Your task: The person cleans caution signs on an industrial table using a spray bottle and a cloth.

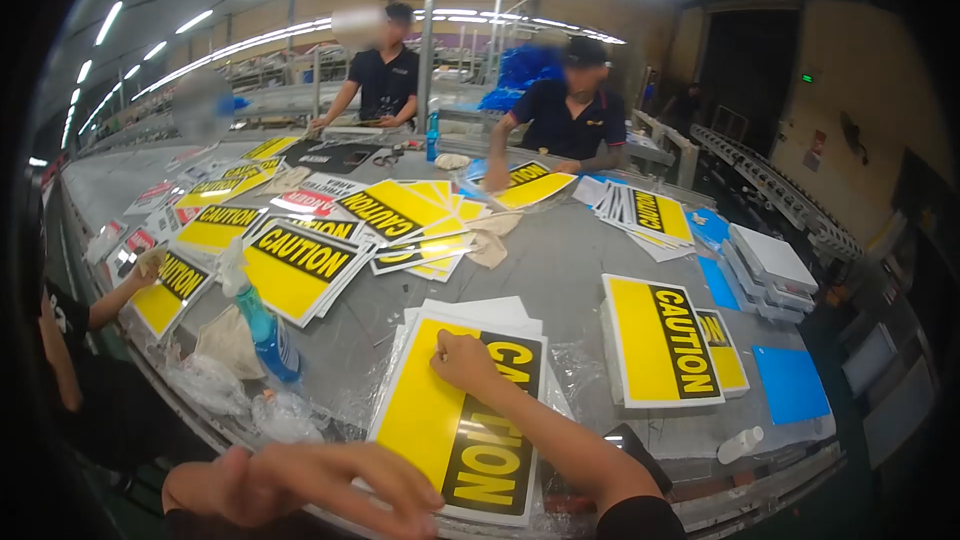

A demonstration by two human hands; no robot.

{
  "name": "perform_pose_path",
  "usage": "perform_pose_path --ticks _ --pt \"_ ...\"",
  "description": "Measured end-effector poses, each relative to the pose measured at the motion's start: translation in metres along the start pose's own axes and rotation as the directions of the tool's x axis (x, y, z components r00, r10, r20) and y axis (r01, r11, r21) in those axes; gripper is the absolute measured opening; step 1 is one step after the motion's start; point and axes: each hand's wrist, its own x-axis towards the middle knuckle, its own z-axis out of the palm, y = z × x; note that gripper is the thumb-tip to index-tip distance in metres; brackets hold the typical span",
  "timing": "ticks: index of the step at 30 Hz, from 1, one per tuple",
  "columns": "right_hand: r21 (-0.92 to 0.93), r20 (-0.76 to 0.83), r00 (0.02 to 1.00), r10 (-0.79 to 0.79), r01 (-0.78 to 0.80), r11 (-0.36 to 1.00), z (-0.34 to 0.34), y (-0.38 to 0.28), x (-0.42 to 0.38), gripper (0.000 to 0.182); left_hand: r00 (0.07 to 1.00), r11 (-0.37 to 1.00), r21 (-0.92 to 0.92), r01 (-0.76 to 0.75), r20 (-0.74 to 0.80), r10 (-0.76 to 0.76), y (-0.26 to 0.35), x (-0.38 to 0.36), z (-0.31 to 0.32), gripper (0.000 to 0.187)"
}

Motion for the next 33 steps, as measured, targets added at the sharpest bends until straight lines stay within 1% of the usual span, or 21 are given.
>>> perform_pose_path --ticks 2,4,6,7,8,9,11,13,15,16,18,20,22,23,24,25,26,29,30,31,33 --pt "-0.032 -0.029 1.0 -0.009 0.008 0.999 0.008 0.008 0.001 0.02 0.993 0.995 -0.03 0.098 -0.059 -0.1 -0.008 -0.01 -0.013 0.046" --pt "-0.033 -0.077 0.995 -0.057 0.055 0.998 0.016 0.021 0.0 0.019 0.947 0.977 0.016 0.213 -0.25 -0.202 -0.015 -0.017 -0.021 0.01" --pt "0.016 -0.086 0.993 -0.076 0.078 0.997 0.024 0.035 0.005 0.019 0.876 0.917 0.059 0.394 -0.325 -0.355 -0.035 -0.035 -0.041 0.018" --pt "0.036 -0.052 0.995 -0.088 0.09 0.995 0.022 0.038 0.005 0.017 0.859 0.899 0.111 0.423 -0.366 -0.359 -0.051 -0.047 -0.05 0.022" --pt "-0.003 -0.058 0.997 -0.04 0.04 0.999 0.024 0.034 0.006 0.016 0.889 0.873 0.313 0.374 -0.389 -0.241 -0.077 -0.065 -0.062 0.03" --pt "0.0 -0.056 0.998 -0.027 0.027 1.0 0.023 0.03 0.006 0.016 0.811 0.79 0.328 0.518 -0.481 -0.333 -0.097 -0.083 -0.072 0.037" --pt "0.051 -0.089 0.99 -0.112 0.117 0.992 0.017 0.013 -0.002 0.015 0.573 0.638 0.167 0.751 -0.645 -0.505 -0.078 -0.088 -0.063 0.044" --pt "0.032 0.064 0.99 -0.129 0.127 0.991 0.01 -0.022 -0.024 0.017 0.77 0.58 0.561 0.59 -0.607 -0.197 -0.118 -0.124 -0.086 0.045" --pt "0.118 0.188 0.952 -0.24 0.221 0.968 0.013 -0.054 -0.066 0.016 0.596 0.702 0.218 0.678 -0.722 -0.351 -0.103 -0.12 -0.079 0.044" --pt "0.085 0.269 0.922 -0.279 0.266 0.96 0.018 -0.064 -0.089 0.016 0.548 0.726 0.106 0.679 -0.731 -0.406 -0.099 -0.119 -0.077 0.042" --pt "0.195 0.384 0.865 -0.324 0.267 0.944 0.0 -0.087 -0.1 0.016 0.492 0.746 -0.039 0.665 -0.729 -0.477 -0.093 -0.119 -0.074 0.036" --pt "0.188 0.358 0.89 -0.282 0.228 0.955 0.003 -0.074 -0.085 0.016 0.584 0.793 -0.045 0.608 -0.65 -0.485 -0.085 -0.12 -0.072 0.031" --pt "0.086 0.239 0.955 -0.177 0.161 0.983 0.011 -0.033 -0.045 0.017 0.756 0.876 -0.02 0.483 -0.496 -0.428 -0.068 -0.128 -0.064 0.028" --pt "0.043 0.158 0.981 -0.113 0.108 0.993 0.011 -0.011 -0.021 0.017 0.893 0.926 -0.006 0.377 -0.264 -0.365 -0.052 -0.132 -0.06 0.026" --pt "-0.015 0.106 0.993 -0.057 0.059 0.998 0.005 0.008 0.006 0.017 0.965 0.965 -0.017 0.262 -0.021 -0.262 -0.032 -0.135 -0.055 0.024" --pt "-0.071 0.048 0.999 -0.008 0.012 0.997 0.001 0.017 0.023 0.016 0.969 0.988 -0.008 0.155 0.197 -0.15 -0.017 -0.133 -0.051 0.028" --pt "-0.058 0.034 0.998 -0.047 0.049 0.997 0.007 0.016 0.025 0.016 0.912 0.999 -0.019 0.048 0.408 -0.036 -0.006 -0.134 -0.047 0.033" --pt "0.021 0.026 0.991 -0.132 0.132 0.991 0.023 -0.011 0.009 0.013 0.951 0.967 0.236 0.097 0.266 -0.16 0.015 -0.155 -0.033 0.046" --pt "-0.009 0.133 0.972 -0.195 0.198 0.98 0.03 -0.028 -0.009 0.012 0.955 0.945 0.285 0.161 0.197 -0.222 0.015 -0.16 -0.033 0.062" --pt "0.164 0.204 0.945 -0.257 0.226 0.96 0.031 -0.052 -0.034 0.013 0.95 0.929 0.302 0.214 0.155 -0.269 0.015 -0.164 -0.034 0.067" --pt "0.183 0.36 0.834 -0.417 0.376 0.909 0.03 -0.086 -0.086 0.014 0.93 0.891 0.319 0.324 0.064 -0.361 0.01 -0.172 -0.032 0.075"
